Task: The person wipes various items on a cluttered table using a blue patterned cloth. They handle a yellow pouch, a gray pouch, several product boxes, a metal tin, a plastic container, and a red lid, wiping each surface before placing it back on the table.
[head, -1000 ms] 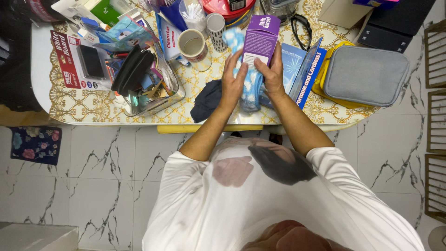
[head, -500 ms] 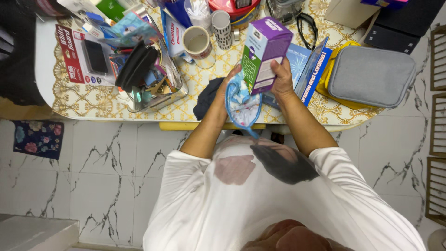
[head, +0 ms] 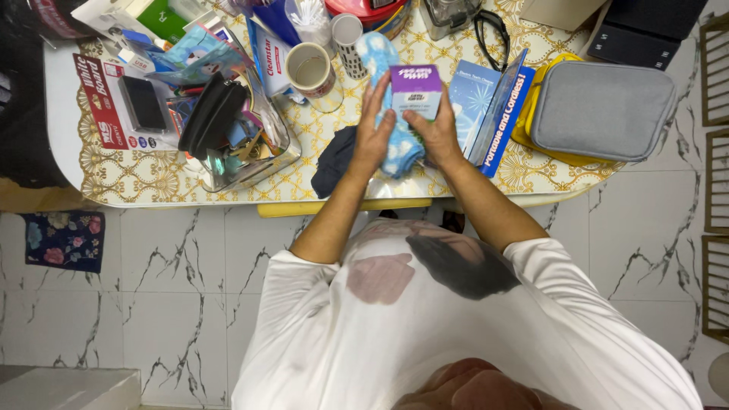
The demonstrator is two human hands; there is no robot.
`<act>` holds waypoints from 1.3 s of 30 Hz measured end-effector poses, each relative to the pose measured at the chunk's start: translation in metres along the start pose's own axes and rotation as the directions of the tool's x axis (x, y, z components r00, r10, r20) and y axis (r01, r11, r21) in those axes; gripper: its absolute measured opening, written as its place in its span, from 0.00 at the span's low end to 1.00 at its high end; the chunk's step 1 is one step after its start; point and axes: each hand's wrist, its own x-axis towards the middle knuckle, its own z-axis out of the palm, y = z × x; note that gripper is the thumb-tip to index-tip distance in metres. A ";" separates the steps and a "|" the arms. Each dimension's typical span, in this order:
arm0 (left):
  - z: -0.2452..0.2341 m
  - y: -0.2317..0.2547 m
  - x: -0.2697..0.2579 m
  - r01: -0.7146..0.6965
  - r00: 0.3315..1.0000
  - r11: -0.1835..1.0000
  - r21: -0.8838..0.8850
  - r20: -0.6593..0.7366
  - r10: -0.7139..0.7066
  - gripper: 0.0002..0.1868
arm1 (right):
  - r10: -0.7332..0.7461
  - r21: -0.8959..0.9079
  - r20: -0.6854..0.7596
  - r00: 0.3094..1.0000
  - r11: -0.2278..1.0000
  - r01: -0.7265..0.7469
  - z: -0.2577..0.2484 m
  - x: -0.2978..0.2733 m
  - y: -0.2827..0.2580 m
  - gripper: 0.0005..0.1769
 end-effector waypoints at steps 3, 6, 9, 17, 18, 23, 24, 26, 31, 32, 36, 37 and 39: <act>-0.016 -0.013 0.004 0.110 0.994 0.961 -0.253 0.029 -0.106 0.32 | 0.044 0.118 0.033 0.998 0.992 -0.048 0.005 -0.003 0.009 0.46; -0.016 -0.049 -0.004 0.261 0.963 0.849 -0.460 0.064 -0.262 0.33 | 0.019 0.052 0.070 0.997 0.998 -0.022 0.005 -0.002 0.012 0.49; -0.015 -0.088 -0.011 0.425 0.905 0.889 -0.172 0.084 -0.417 0.30 | -0.020 -0.042 0.095 0.995 0.999 0.024 -0.002 0.006 0.009 0.49; -0.052 -0.078 -0.006 0.074 0.919 0.991 0.114 0.379 -0.112 0.60 | -0.035 -0.250 0.193 0.981 0.965 0.084 -0.018 0.014 0.007 0.55; -0.042 -0.072 -0.005 0.119 0.933 0.989 0.092 0.330 -0.144 0.59 | -0.030 -0.257 0.191 0.981 0.963 0.079 -0.018 0.013 0.008 0.55; 0.010 -0.070 0.012 0.256 0.952 0.967 0.019 0.167 -0.255 0.52 | -0.115 -0.532 0.242 0.964 0.815 0.230 -0.036 0.023 0.002 0.61; 0.018 -0.075 0.014 0.265 0.953 0.964 0.016 0.148 -0.265 0.52 | -0.156 -0.599 0.199 0.968 0.762 0.246 -0.046 0.020 -0.001 0.60; 0.031 -0.089 0.025 0.284 0.953 0.959 0.007 0.109 -0.283 0.53 | -0.244 -0.723 0.128 0.961 0.640 0.258 -0.072 0.013 -0.008 0.60; 0.060 -0.126 0.068 0.226 0.973 0.953 0.202 -0.095 -0.210 0.52 | -0.367 -0.915 -0.242 0.898 0.394 -0.085 -0.145 -0.029 -0.008 0.46; 0.065 -0.132 0.074 0.261 0.964 0.936 0.236 -0.124 -0.237 0.51 | -0.358 -0.886 -0.321 0.877 0.441 -0.145 -0.156 -0.038 0.000 0.43; 0.089 -0.150 0.080 0.256 0.958 0.926 0.277 -0.203 -0.204 0.53 | -0.339 -0.838 -0.384 0.859 0.519 -0.170 -0.185 -0.072 0.030 0.40; 0.094 -0.153 0.079 0.256 0.956 0.928 0.271 -0.211 -0.202 0.54 | -0.323 -0.840 -0.393 0.861 0.507 -0.193 -0.187 -0.079 0.037 0.39; 0.099 -0.156 0.080 0.234 0.960 0.932 0.276 -0.218 -0.177 0.56 | -0.304 -0.836 -0.397 0.866 0.510 -0.204 -0.188 -0.091 0.048 0.39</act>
